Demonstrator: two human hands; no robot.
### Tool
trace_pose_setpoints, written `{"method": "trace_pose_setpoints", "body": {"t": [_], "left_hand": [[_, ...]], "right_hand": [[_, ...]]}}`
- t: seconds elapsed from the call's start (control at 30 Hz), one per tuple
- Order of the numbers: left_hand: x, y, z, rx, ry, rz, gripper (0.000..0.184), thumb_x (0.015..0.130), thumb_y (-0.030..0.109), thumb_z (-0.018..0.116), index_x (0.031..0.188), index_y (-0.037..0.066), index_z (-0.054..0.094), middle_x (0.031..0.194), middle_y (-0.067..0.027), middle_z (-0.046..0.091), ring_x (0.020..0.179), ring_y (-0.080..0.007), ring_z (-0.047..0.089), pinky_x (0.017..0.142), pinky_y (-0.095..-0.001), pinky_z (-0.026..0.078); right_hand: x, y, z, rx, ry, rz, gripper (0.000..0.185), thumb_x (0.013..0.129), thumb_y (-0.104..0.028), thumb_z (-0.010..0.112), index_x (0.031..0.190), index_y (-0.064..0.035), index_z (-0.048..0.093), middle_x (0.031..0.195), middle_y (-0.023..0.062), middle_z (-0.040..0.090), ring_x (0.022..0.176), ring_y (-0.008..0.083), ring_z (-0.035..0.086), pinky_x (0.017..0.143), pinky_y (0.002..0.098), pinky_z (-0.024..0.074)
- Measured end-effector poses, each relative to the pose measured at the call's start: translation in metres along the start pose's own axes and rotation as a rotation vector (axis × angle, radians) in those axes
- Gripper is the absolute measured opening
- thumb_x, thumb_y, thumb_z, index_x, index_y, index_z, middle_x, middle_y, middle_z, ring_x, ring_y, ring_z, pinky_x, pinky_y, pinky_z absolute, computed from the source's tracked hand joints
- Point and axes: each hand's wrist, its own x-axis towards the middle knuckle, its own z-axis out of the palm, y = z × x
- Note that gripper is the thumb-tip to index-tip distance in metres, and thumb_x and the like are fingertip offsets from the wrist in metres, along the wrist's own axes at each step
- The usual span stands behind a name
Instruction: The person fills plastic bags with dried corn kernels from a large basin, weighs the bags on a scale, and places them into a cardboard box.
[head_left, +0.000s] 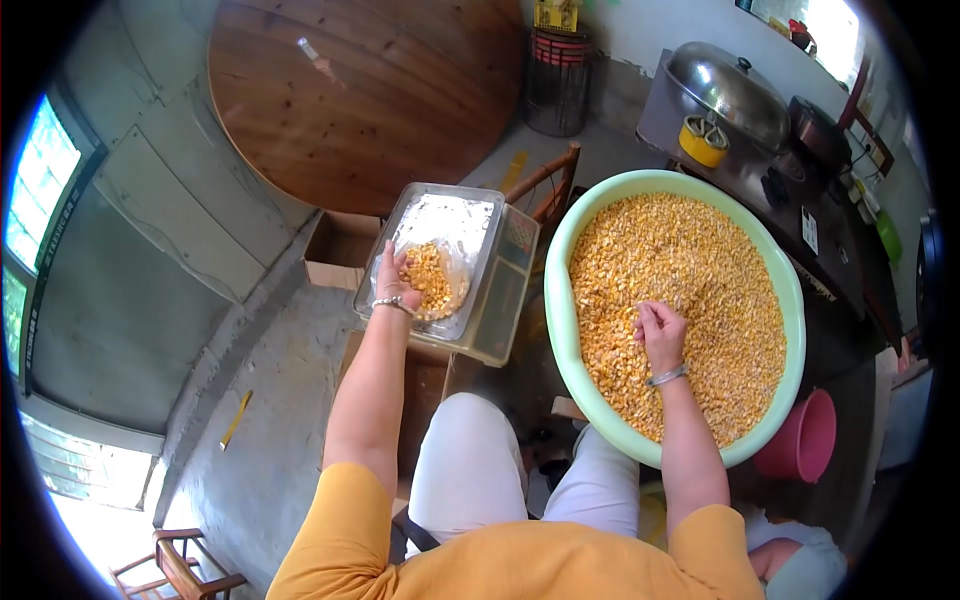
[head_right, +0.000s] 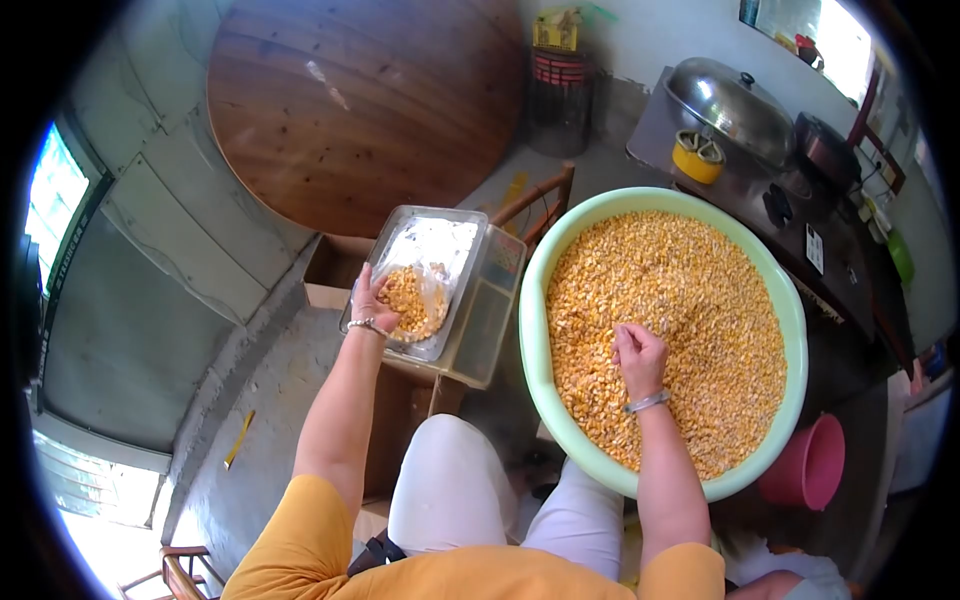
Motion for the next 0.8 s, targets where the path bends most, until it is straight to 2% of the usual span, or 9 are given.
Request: {"method": "trace_pose_setpoints", "body": {"t": [0.07, 0.17, 0.27, 0.37, 0.43, 0.57, 0.63, 0.73, 0.8], "left_hand": [[-0.009, 0.005, 0.003, 0.132, 0.022, 0.023, 0.068, 0.075, 0.062, 0.057, 0.113, 0.005, 0.053, 0.111, -0.0108, 0.049, 0.117, -0.0283, 0.04, 0.105, -0.0522, 0.015], [-0.015, 0.008, 0.005, 0.155, 0.016, 0.024, 0.067, 0.077, 0.062, 0.053, 0.111, 0.005, 0.054, 0.11, -0.0099, 0.051, 0.12, -0.0265, 0.035, 0.106, -0.0535, 0.005], [-0.039, 0.009, 0.011, 0.163, -0.049, 0.074, 0.051, 0.083, 0.051, 0.053, 0.103, 0.005, 0.057, 0.095, -0.007, 0.057, 0.105, -0.0207, 0.05, 0.099, -0.0462, 0.03], [-0.078, -0.01, 0.012, 0.22, -0.169, 0.237, 0.03, 0.087, 0.035, 0.054, 0.092, 0.005, 0.059, 0.073, -0.002, 0.057, 0.068, -0.0117, 0.057, 0.065, -0.027, 0.048], [-0.118, -0.035, 0.009, 0.389, -0.236, 0.257, 0.02, 0.088, 0.022, 0.055, 0.084, 0.004, 0.06, 0.061, 0.0008, 0.054, 0.043, -0.0062, 0.045, 0.039, -0.0174, 0.034], [-0.159, -0.114, -0.037, 0.881, -0.407, 0.114, 0.016, 0.083, 0.02, 0.061, 0.086, 0.005, 0.06, 0.067, -0.0031, 0.059, 0.052, -0.0087, 0.052, 0.046, -0.024, 0.043], [-0.167, -0.154, -0.075, 1.231, -0.612, 0.508, 0.017, 0.083, 0.02, 0.06, 0.091, 0.005, 0.059, 0.07, -0.0081, 0.062, 0.06, -0.0185, 0.059, 0.055, -0.0335, 0.048], [-0.193, -0.169, -0.08, 1.852, -0.758, 0.518, 0.023, 0.081, 0.023, 0.058, 0.099, 0.009, 0.057, 0.079, -0.0171, 0.063, 0.076, -0.0362, 0.059, 0.068, -0.043, 0.048], [-0.196, -0.173, -0.073, 1.885, -0.738, 0.525, 0.023, 0.081, 0.023, 0.058, 0.1, 0.009, 0.057, 0.08, -0.0169, 0.063, 0.076, -0.0357, 0.06, 0.068, -0.0428, 0.048]], "right_hand": [[0.0, -0.001, 0.0, 0.012, 0.008, 0.015, 0.015, 0.085, -0.013, 0.06, 0.084, 0.0016, 0.065, 0.06, 0.004, 0.06, 0.047, 0.0069, 0.054, 0.043, 0.0194, 0.0429], [0.0, 0.001, 0.0, 0.035, 0.017, 0.033, 0.015, 0.085, -0.013, 0.06, 0.085, 0.0018, 0.065, 0.06, 0.0044, 0.06, 0.047, 0.0071, 0.055, 0.043, 0.0192, 0.0431], [0.0, 0.0, 0.0, 0.047, 0.027, 0.044, 0.015, 0.085, -0.012, 0.06, 0.085, 0.0018, 0.065, 0.061, 0.0046, 0.061, 0.048, 0.0072, 0.055, 0.043, 0.0192, 0.0433], [0.0, -0.003, -0.001, 0.065, 0.041, 0.044, 0.014, 0.085, -0.012, 0.06, 0.083, 0.0015, 0.064, 0.061, 0.0045, 0.061, 0.048, 0.0074, 0.055, 0.043, 0.0193, 0.0433], [0.001, -0.002, -0.001, 0.053, 0.038, 0.035, 0.014, 0.085, -0.012, 0.06, 0.083, 0.0012, 0.064, 0.061, 0.0043, 0.06, 0.047, 0.0074, 0.055, 0.043, 0.0193, 0.0432], [0.002, -0.004, -0.002, 0.083, 0.035, 0.025, 0.015, 0.085, -0.012, 0.059, 0.082, 0.0015, 0.064, 0.06, 0.0039, 0.06, 0.047, 0.0072, 0.053, 0.043, 0.0194, 0.0428], [0.001, -0.008, -0.003, 0.112, 0.034, 0.036, 0.015, 0.085, -0.012, 0.059, 0.082, 0.0018, 0.064, 0.06, 0.0037, 0.059, 0.047, 0.007, 0.053, 0.043, 0.0194, 0.0425], [0.001, -0.008, -0.003, 0.145, 0.048, 0.054, 0.014, 0.085, -0.011, 0.059, 0.081, 0.0019, 0.064, 0.06, 0.0035, 0.059, 0.047, 0.0066, 0.053, 0.043, 0.0192, 0.042], [0.002, -0.002, -0.003, 0.148, 0.043, 0.039, 0.014, 0.085, -0.011, 0.059, 0.081, 0.0019, 0.063, 0.06, 0.0035, 0.059, 0.046, 0.0065, 0.052, 0.043, 0.0191, 0.0419]]}}
